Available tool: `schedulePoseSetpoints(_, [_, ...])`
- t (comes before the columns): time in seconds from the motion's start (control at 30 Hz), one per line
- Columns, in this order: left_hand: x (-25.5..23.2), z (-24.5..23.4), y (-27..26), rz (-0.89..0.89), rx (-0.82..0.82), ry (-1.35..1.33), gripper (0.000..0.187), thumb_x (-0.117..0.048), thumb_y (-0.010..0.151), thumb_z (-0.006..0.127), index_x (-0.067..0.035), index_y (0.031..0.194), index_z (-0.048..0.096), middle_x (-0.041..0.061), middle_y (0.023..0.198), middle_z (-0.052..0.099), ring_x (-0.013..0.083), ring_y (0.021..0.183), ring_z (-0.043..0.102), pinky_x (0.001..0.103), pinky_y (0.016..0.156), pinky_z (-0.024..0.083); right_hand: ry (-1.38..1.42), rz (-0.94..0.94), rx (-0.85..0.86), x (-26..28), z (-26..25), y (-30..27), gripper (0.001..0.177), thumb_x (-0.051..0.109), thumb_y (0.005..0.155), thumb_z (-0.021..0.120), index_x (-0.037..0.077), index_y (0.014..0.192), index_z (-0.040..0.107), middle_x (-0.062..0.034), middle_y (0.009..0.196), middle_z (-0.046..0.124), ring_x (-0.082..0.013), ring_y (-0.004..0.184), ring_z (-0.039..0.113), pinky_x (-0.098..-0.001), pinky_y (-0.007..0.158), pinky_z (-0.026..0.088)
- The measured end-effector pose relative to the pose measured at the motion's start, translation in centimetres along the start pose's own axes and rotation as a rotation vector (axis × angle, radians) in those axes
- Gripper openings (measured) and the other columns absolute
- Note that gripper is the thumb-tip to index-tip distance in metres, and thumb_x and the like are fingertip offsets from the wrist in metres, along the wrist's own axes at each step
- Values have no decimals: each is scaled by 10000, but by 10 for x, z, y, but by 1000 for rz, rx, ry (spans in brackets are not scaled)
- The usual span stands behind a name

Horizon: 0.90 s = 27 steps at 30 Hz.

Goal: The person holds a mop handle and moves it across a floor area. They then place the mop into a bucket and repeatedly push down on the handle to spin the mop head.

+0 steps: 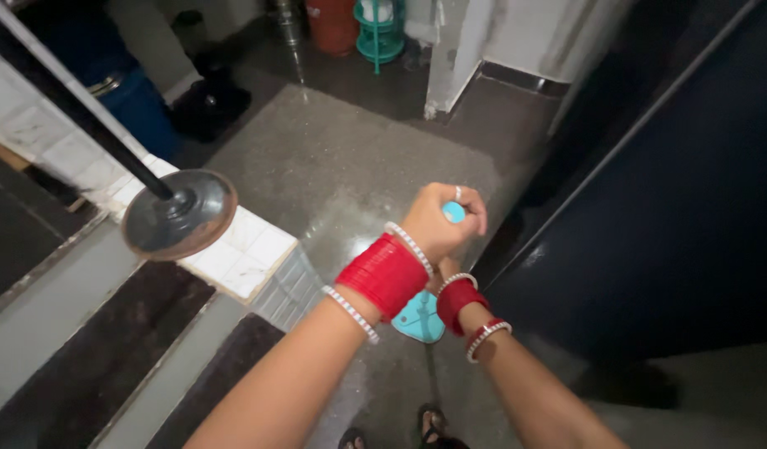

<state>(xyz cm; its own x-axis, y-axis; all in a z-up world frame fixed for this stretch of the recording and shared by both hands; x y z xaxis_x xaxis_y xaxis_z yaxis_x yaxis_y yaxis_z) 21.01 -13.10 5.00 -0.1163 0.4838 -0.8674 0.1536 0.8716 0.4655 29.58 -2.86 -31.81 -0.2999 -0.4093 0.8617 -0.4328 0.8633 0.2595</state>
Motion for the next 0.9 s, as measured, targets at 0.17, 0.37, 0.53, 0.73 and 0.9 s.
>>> schedulePoseSetpoints(0.17, [-9, -68, -38, -69, -10, 46, 103, -82, 756, 625, -61, 712, 715, 40, 680, 715, 127, 679, 666, 291, 670, 537, -332, 333, 105, 60, 83, -5, 290, 312, 800, 792, 68, 957, 785, -197, 925, 778, -296, 930, 772, -424, 799, 606])
schedulePoseSetpoints(0.37, [-13, -91, -59, -103, -15, 123, 102, -77, 748, 637, -61, 686, 716, 51, 659, 710, 134, 657, 666, 294, 652, 534, -283, 488, 211, 130, 118, -16, 298, 305, 864, 682, 89, 1033, 800, -172, 924, 810, -277, 891, 796, -413, 794, 610])
schedulePoseSetpoints(0.53, [-24, -30, -49, -59, 89, 84, 60, -88, 743, 692, -93, 723, 748, 60, 687, 732, 162, 683, 711, 306, 688, 554, -190, 532, 73, 110, 61, -37, 301, 305, 861, 684, 89, 1039, 796, -170, 931, 808, -278, 899, 792, -413, 799, 608])
schedulePoseSetpoints(0.73, [-40, 58, -38, -77, 147, 60, 69, -109, 772, 689, -105, 790, 755, 73, 706, 734, 194, 690, 733, 325, 681, 567, -108, 594, -54, 53, -26, -91, 305, 306, 858, 687, 89, 1045, 792, -168, 941, 805, -278, 910, 788, -415, 805, 605])
schedulePoseSetpoints(0.9, [-63, 171, -37, -67, 254, 52, 57, -129, 785, 695, -119, 798, 750, 75, 705, 732, 207, 686, 738, 324, 683, 572, -66, 623, -152, 8, -117, -151, 309, 307, 855, 689, 89, 1051, 788, -166, 948, 803, -279, 918, 785, -415, 810, 603])
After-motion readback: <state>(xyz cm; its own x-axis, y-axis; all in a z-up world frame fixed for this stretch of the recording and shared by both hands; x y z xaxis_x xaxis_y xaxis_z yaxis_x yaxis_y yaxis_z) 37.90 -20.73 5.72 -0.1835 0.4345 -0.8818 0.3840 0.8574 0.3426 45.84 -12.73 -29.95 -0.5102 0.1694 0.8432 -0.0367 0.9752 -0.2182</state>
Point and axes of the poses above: each hand's wrist, its own y-axis towards the middle knuckle, its own z-axis out of the palm, x = y × z, the point moved 8 cm from there along y, towards the middle knuckle
